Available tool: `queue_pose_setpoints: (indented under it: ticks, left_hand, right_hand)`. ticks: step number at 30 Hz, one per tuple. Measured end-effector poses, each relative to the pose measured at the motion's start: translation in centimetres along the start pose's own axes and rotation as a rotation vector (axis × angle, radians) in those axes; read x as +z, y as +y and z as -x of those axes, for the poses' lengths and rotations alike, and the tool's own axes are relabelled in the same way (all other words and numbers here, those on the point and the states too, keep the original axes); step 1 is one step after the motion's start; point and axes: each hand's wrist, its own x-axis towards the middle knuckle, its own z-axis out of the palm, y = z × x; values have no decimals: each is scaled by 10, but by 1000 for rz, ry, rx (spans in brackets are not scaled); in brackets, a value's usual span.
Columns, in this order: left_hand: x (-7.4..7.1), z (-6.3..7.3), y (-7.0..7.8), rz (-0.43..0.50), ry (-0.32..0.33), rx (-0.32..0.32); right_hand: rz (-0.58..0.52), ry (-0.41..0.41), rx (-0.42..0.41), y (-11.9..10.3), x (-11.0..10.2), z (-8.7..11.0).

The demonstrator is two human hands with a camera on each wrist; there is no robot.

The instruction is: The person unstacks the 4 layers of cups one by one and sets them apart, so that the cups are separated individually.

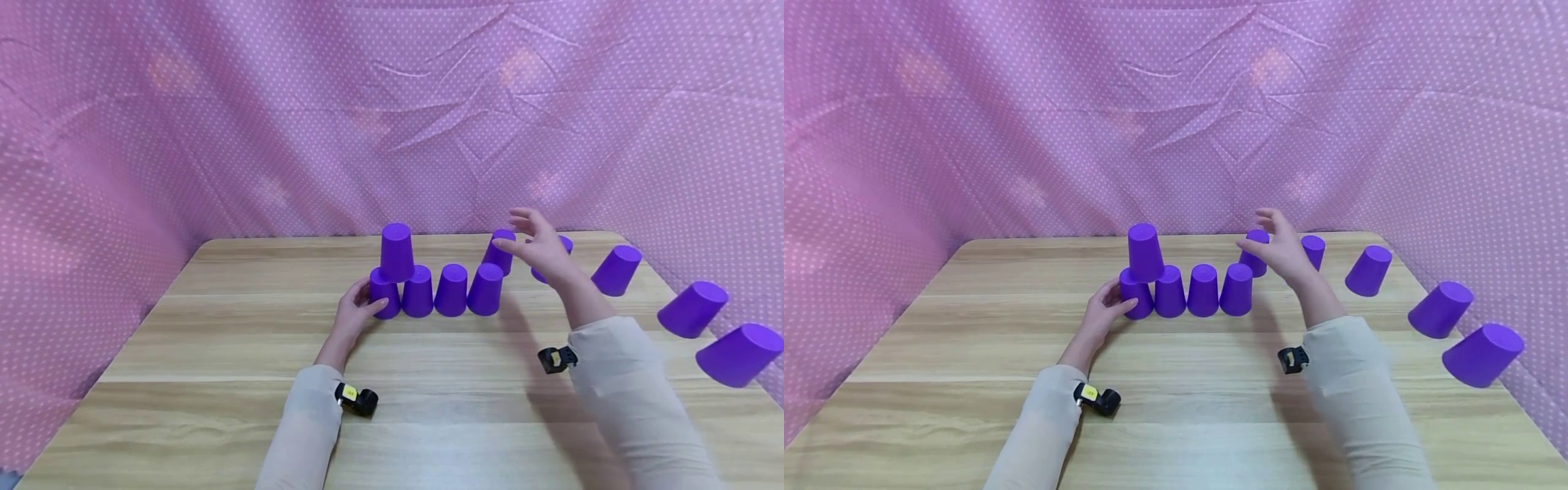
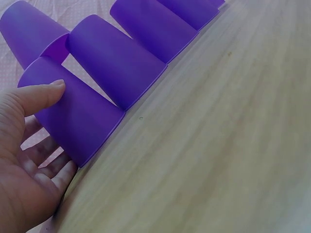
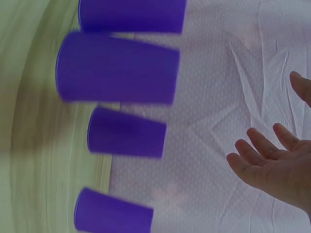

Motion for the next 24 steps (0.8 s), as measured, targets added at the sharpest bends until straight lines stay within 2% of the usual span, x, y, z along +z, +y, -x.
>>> queue_pose_setpoints:
  ticks: [12,19,24]
  left_hand:
    - [0,-1,-1,3,0,21]
    - [-1,0,0,14,-11,26]
    - [-1,0,0,27,-10,22]
  right_hand:
    - [-30,-107,-54,-12,52,-9]
    - [-17,-169,-36,-19,77,-14]
    - [-20,-185,-28,-21,93,-20]
